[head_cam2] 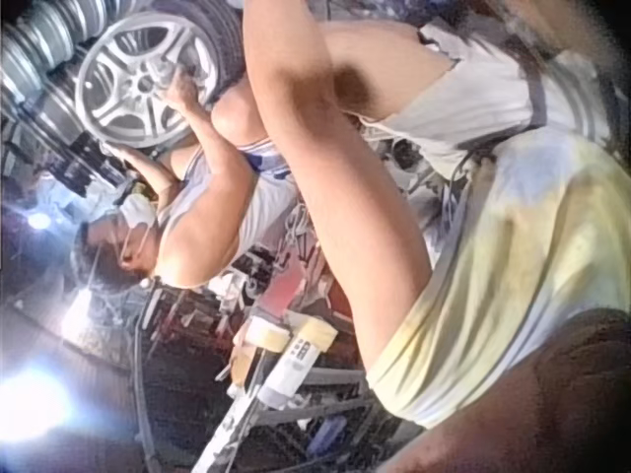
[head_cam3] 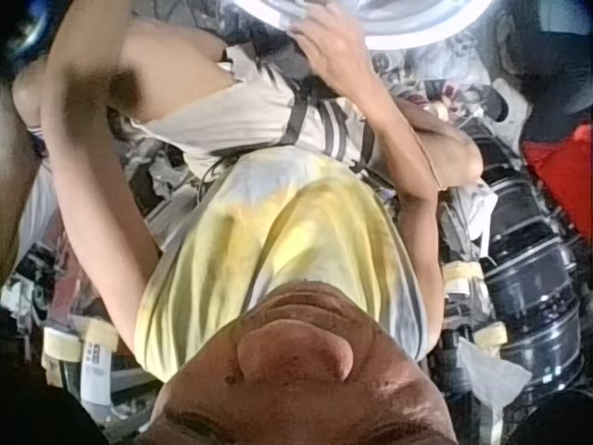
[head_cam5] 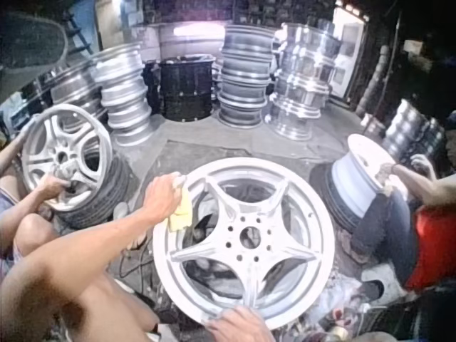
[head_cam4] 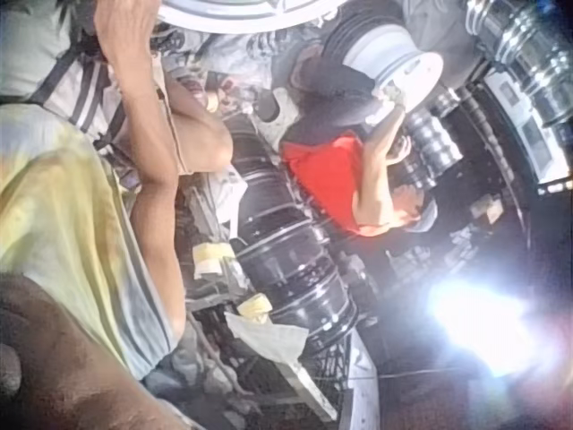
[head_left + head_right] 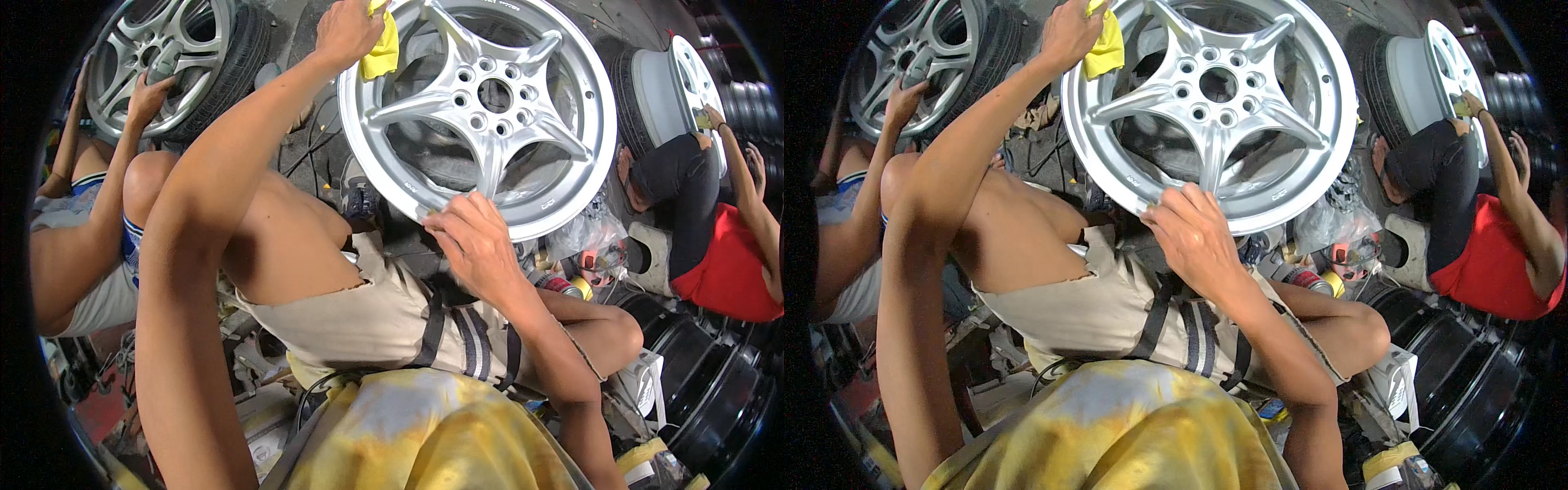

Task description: The person wipes a silver five-spoke car wheel rim with a yellow cloth, focusing on the outer edge and spokes. They rotate the rim to access different areas and continue wiping until the end of the clip.

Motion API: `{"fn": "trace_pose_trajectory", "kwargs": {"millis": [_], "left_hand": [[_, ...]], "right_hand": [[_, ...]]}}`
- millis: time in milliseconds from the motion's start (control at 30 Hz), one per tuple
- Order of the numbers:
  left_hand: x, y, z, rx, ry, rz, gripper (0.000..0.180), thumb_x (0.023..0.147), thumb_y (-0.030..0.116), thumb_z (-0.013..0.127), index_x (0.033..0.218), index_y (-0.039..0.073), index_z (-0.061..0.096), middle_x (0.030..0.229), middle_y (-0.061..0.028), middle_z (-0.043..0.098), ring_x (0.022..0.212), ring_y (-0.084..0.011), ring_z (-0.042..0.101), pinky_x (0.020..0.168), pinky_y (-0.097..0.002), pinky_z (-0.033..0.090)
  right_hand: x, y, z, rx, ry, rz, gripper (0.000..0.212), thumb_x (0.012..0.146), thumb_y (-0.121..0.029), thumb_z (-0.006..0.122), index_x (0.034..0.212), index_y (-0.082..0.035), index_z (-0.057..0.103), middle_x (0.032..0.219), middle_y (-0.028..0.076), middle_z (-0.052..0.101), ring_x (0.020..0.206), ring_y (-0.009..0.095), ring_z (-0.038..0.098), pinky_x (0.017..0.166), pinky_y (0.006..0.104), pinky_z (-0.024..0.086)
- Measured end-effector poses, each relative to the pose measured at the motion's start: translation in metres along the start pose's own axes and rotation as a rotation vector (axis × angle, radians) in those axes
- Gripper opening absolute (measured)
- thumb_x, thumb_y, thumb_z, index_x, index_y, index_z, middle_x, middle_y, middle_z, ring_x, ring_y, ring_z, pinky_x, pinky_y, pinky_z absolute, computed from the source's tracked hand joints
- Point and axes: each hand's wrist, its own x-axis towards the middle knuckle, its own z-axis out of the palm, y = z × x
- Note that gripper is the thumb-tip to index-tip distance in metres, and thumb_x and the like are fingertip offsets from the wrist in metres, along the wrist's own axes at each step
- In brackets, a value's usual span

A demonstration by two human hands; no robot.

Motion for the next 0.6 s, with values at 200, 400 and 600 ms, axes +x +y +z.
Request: {"fn": "trace_pose_trajectory", "kwargs": {"millis": [200,400,600], "left_hand": [[-0.029,0.007,-0.006,-0.024,-0.084,-0.026,0.033,0.090,0.021,0.058,0.115,0.003,0.069,0.100,-0.0262,0.070,0.101,-0.0455,0.065,0.090,-0.0540,0.051],[-0.018,0.005,-0.005,-0.004,-0.053,0.011,0.027,0.091,0.022,0.056,0.107,0.005,0.070,0.096,-0.0264,0.070,0.098,-0.0464,0.065,0.087,-0.0551,0.051],[-0.017,0.014,-0.007,-0.001,-0.099,-0.010,0.030,0.091,0.022,0.056,0.110,0.004,0.070,0.096,-0.0271,0.069,0.098,-0.0471,0.065,0.087,-0.0550,0.051]], "right_hand": [[-0.026,-0.012,-0.017,0.040,-0.099,0.071,0.015,0.079,-0.004,0.074,0.093,-0.002,0.070,0.088,0.007,0.057,0.086,0.027,0.055,0.076,0.0391,0.043],[-0.013,-0.011,-0.006,0.038,-0.062,0.066,0.015,0.080,-0.004,0.073,0.094,-0.003,0.071,0.088,0.007,0.057,0.088,0.027,0.055,0.077,0.0390,0.043],[-0.014,-0.010,-0.006,0.038,-0.049,0.059,0.012,0.082,-0.005,0.074,0.093,-0.004,0.070,0.089,0.007,0.056,0.088,0.027,0.054,0.077,0.0390,0.042]]}}
